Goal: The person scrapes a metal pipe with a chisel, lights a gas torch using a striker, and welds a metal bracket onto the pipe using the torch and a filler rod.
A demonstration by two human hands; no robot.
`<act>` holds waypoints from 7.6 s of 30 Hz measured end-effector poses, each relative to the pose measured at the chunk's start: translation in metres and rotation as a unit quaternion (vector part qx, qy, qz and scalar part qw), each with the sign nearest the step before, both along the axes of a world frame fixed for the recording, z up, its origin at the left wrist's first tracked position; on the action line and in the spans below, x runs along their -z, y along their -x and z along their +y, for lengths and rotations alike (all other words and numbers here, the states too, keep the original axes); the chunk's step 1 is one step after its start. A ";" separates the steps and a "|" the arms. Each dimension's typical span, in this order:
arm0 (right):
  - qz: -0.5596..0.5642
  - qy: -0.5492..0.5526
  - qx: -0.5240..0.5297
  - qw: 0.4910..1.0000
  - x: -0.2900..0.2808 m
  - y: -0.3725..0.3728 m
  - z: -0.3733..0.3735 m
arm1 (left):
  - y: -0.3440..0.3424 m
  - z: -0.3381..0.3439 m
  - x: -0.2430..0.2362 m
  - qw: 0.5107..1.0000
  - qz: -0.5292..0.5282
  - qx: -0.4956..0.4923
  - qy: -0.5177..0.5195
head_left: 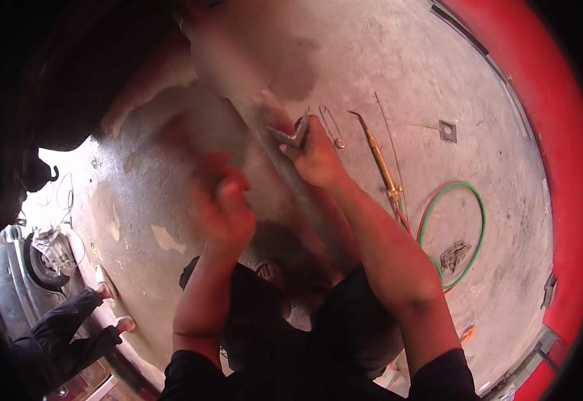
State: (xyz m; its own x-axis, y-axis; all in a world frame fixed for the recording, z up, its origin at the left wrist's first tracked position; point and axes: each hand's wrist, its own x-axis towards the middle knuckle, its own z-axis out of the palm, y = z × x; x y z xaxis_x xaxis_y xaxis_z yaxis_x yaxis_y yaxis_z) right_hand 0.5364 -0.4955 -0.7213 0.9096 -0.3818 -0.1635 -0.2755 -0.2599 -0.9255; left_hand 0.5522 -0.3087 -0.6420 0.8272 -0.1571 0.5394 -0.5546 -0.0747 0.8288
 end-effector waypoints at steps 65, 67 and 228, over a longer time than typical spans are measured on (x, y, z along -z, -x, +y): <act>-0.056 0.034 0.011 0.998 0.024 -0.001 -0.001 | -0.003 -0.021 -0.007 0.950 0.138 0.004 -0.279; -0.056 0.038 0.016 0.998 0.007 -0.002 0.003 | 0.010 -0.013 -0.025 0.994 0.096 -0.017 -0.051; 0.004 -0.035 0.034 0.999 0.016 0.006 -0.013 | 0.017 -0.025 -0.005 0.957 0.099 0.057 -0.266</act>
State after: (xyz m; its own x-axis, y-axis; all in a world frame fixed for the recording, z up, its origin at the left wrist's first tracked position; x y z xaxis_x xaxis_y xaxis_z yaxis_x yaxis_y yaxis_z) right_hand 0.5307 -0.5082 -0.7378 0.8803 -0.4301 -0.2001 -0.2985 -0.1745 -0.9383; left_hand 0.5350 -0.3338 -0.6374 0.8667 -0.4602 0.1923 -0.4194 -0.4637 0.7804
